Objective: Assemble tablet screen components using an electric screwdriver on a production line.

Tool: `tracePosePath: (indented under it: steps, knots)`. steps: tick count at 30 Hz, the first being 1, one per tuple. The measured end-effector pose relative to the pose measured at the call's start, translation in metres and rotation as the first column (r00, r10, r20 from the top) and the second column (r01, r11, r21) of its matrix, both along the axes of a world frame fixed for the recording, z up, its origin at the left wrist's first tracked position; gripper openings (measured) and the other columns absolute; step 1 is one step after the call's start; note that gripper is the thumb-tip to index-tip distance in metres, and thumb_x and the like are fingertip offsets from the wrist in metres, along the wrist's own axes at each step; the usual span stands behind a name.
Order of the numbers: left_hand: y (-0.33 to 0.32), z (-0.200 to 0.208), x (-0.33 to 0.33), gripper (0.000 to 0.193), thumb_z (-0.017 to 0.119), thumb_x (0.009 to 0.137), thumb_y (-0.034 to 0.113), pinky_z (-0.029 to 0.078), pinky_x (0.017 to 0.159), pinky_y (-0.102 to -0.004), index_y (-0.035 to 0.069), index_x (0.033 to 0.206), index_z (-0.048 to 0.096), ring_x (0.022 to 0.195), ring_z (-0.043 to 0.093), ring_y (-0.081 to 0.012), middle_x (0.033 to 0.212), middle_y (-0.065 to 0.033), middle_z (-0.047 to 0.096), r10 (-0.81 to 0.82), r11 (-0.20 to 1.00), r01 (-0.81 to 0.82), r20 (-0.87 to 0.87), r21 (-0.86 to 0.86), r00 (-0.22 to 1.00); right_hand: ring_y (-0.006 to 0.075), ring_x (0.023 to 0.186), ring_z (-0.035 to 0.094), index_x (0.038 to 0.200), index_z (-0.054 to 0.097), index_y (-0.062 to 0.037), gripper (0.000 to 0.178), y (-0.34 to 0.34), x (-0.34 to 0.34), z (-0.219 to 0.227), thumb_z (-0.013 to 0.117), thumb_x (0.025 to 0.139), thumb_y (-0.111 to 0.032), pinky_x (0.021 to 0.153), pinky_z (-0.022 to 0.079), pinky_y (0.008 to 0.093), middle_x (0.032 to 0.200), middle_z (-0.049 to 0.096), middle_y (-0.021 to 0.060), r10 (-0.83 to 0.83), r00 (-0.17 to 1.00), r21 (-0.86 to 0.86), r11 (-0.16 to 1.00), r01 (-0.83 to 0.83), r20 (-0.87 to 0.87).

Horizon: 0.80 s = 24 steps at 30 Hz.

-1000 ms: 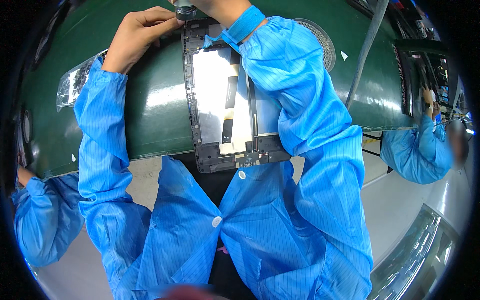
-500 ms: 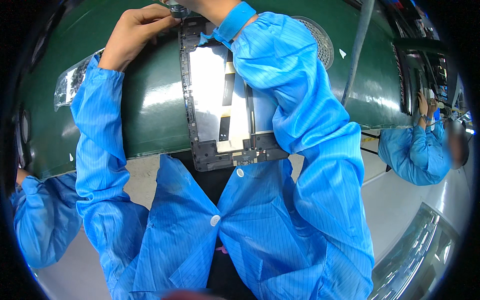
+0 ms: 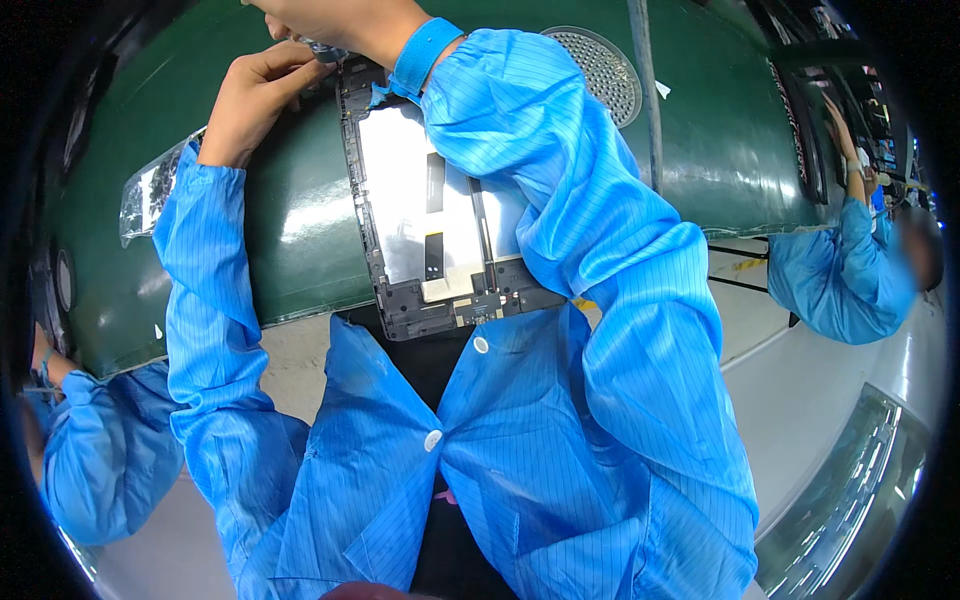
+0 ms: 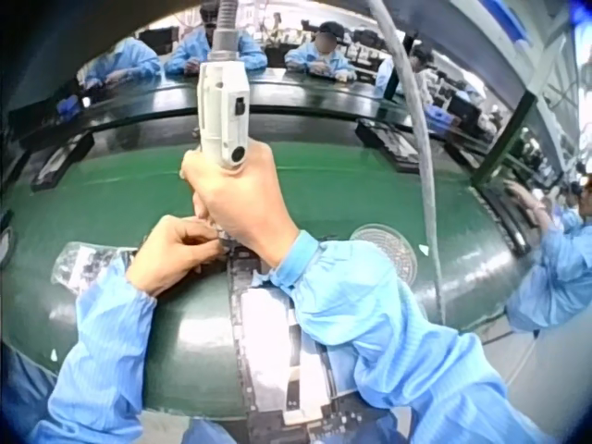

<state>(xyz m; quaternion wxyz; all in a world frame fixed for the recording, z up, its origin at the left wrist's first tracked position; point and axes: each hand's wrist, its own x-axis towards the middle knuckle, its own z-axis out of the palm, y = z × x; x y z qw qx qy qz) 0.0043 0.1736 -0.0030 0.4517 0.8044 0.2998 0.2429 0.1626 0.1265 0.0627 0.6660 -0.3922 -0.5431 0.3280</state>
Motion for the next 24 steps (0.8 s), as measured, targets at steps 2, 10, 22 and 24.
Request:
tracePosePath:
  steps: [2,10,22,24]
  knots:
    - [-0.003,0.004,0.003,0.022,0.070,0.094,0.018,0.044,0.063,-0.0236,-0.001,0.104,0.076,0.073,0.058,-0.0077,0.082,-0.0016,0.068,0.006,1.000,-0.006,-0.027,0.007,1.000,0.0110,0.047,0.058,0.080,0.065,-0.0002,0.014,-0.002,0.002,-0.003,0.064,0.089,-0.011,0.044,0.045,0.0268,0.059,0.062,0.0040,-0.008,0.999,0.003,1.000,0.008,0.038]
    - [-0.004,0.004,-0.003,0.028,0.069,0.096,0.023,0.053,0.068,-0.0282,-0.001,0.109,0.074,0.080,0.066,-0.0125,0.089,-0.0063,0.074,0.106,0.991,-0.100,0.065,-0.094,0.992,0.0104,0.051,0.059,0.079,0.064,-0.0007,0.017,0.004,-0.005,-0.007,0.066,0.091,-0.012,0.046,0.045,0.0263,0.061,0.062,0.0037,0.014,0.999,0.070,0.998,-0.012,-0.039]
    - [-0.237,0.017,-0.020,0.087,0.089,0.066,0.052,0.045,0.101,-0.0594,0.006,0.136,0.063,0.120,0.058,-0.0455,0.137,-0.0229,0.056,0.243,0.754,-0.002,-0.276,0.657,0.930,0.0183,0.068,0.071,0.110,0.066,0.0085,0.027,0.008,0.028,0.009,0.071,0.089,-0.008,0.060,0.061,0.0314,0.084,0.069,0.0115,0.249,0.961,0.040,0.968,-0.246,-0.119]
    - [-0.219,0.014,-0.018,0.085,0.088,0.069,0.050,0.048,0.099,-0.0555,0.005,0.135,0.062,0.117,0.060,-0.0438,0.137,-0.0227,0.057,0.276,0.741,-0.029,-0.265,0.670,0.924,0.0239,0.074,0.074,0.104,0.070,0.0088,0.017,0.002,0.055,0.020,0.066,0.091,-0.002,0.063,0.063,0.0353,0.096,0.073,0.0177,0.233,0.964,0.247,0.949,-0.197,-0.127]
